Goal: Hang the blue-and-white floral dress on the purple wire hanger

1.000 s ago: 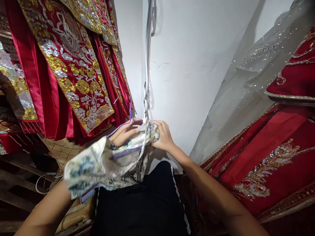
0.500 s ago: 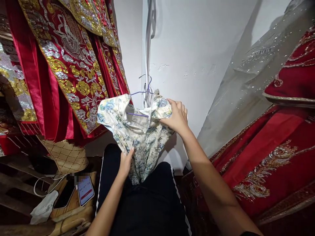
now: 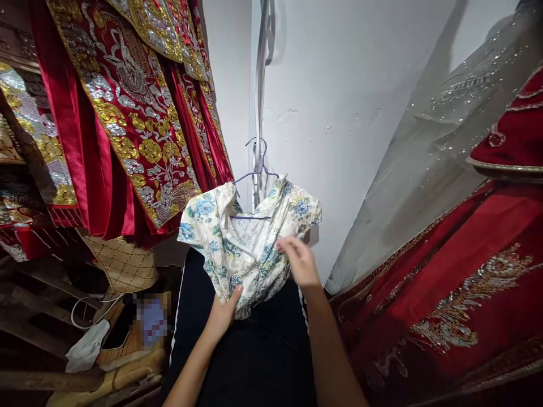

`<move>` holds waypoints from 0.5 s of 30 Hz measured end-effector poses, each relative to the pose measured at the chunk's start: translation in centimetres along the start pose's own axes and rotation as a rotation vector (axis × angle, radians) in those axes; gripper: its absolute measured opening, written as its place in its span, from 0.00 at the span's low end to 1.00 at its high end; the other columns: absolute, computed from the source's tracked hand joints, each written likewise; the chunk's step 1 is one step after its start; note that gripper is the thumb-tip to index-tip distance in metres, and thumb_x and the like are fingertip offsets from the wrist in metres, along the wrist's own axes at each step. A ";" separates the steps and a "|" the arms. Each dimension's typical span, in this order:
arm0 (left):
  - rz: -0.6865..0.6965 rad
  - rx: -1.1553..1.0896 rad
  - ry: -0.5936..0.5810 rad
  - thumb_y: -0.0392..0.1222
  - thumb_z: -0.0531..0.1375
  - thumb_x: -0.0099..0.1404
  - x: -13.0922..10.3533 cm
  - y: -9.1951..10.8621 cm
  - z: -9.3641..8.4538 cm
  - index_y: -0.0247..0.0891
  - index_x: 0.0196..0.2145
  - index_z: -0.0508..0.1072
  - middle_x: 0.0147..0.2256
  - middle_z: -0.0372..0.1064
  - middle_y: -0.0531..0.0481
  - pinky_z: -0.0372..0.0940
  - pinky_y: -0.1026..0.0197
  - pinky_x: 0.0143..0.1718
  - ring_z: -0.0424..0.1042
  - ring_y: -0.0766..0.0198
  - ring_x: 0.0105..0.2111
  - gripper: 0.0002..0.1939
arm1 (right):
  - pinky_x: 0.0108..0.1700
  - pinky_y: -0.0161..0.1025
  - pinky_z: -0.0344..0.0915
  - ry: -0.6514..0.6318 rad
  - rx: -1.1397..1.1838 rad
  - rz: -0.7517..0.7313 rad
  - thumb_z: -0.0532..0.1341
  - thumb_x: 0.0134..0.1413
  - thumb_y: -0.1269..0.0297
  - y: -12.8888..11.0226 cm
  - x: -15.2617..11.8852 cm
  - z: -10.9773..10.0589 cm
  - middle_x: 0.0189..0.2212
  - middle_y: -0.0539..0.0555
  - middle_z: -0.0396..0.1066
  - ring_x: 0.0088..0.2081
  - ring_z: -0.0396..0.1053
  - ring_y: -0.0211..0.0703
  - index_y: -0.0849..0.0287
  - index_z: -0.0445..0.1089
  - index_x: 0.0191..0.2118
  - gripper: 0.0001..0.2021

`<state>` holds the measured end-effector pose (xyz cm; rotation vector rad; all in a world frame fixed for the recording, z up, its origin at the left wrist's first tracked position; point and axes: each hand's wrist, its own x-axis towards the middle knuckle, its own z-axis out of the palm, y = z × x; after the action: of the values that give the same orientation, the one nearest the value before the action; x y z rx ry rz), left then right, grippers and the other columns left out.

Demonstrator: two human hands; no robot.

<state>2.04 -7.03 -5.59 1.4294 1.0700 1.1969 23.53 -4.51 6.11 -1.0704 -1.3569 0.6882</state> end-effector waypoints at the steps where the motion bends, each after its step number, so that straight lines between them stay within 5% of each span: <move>1: -0.011 -0.012 0.049 0.63 0.59 0.63 0.0 0.0 0.0 0.52 0.66 0.59 0.62 0.63 0.46 0.47 0.48 0.70 0.48 0.51 0.70 0.36 | 0.37 0.44 0.64 -0.141 0.011 0.080 0.58 0.60 0.47 0.7 -0.7 1.2 0.31 0.55 0.72 0.35 0.68 0.49 0.55 0.70 0.32 0.16; 4: -0.028 -0.043 0.126 0.62 0.62 0.60 -0.1 -0.2 0.1 0.51 0.65 0.61 0.62 0.63 0.46 0.48 0.47 0.70 0.51 0.50 0.69 0.38 | 0.29 0.39 0.56 -0.336 -0.043 0.163 0.56 0.60 0.43 1.9 -2.2 4.1 0.22 0.49 0.65 0.25 0.60 0.42 0.55 0.64 0.27 0.21; 12: 0.037 -0.063 0.116 0.57 0.63 0.62 -0.3 -0.9 0.8 0.39 0.65 0.61 0.61 0.64 0.38 0.46 0.41 0.69 0.54 0.44 0.67 0.38 | 0.29 0.37 0.53 -0.167 -0.221 0.206 0.54 0.61 0.42 3.6 -3.7 4.5 0.20 0.47 0.62 0.23 0.59 0.39 0.55 0.59 0.27 0.22; 15: 0.042 -0.054 0.092 0.56 0.63 0.63 -0.5 -0.9 0.7 0.39 0.63 0.63 0.61 0.64 0.38 0.46 0.41 0.69 0.55 0.45 0.67 0.35 | 0.30 0.37 0.54 -0.214 -0.209 0.236 0.53 0.62 0.42 4.3 -3.8 4.5 0.18 0.48 0.61 0.23 0.60 0.39 0.56 0.58 0.24 0.24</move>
<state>2.64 -7.46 -6.57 1.3725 1.0670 1.3226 19.42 -5.23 0.15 -1.3698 -1.5248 0.8676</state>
